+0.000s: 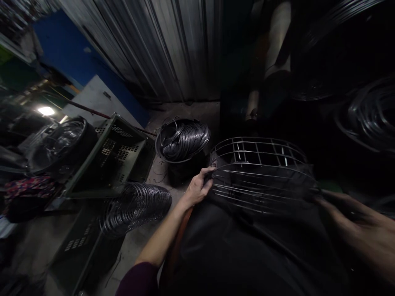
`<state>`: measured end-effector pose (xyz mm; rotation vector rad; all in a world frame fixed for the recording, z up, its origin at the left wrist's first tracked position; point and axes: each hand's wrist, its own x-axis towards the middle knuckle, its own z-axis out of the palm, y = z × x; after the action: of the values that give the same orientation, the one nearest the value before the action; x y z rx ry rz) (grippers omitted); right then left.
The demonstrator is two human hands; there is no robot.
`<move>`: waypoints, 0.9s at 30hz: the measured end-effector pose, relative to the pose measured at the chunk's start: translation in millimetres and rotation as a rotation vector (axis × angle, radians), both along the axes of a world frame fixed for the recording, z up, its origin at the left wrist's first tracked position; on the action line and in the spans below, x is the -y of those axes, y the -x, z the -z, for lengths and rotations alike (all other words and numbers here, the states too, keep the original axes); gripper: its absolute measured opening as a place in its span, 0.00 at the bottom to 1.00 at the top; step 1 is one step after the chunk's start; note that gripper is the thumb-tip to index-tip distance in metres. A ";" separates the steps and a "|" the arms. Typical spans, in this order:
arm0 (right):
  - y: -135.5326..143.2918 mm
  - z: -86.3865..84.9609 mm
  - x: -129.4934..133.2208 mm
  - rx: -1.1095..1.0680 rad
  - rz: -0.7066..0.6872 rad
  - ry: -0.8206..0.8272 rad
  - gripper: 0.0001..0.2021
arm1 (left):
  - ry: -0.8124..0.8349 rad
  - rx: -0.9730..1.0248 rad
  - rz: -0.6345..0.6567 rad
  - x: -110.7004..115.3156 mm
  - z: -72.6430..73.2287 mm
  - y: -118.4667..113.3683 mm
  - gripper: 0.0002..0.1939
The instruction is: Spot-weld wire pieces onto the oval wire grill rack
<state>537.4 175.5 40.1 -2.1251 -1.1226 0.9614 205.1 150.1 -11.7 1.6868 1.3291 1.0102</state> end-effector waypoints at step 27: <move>6.4 102.0 -145.8 0.043 -0.128 -0.629 0.31 | -0.309 -0.175 0.032 -189.9 88.2 4.6 0.16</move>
<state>531.0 321.3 -61.9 -1.5823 -1.3751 0.5156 200.5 340.1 -99.9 2.0617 1.3000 1.1150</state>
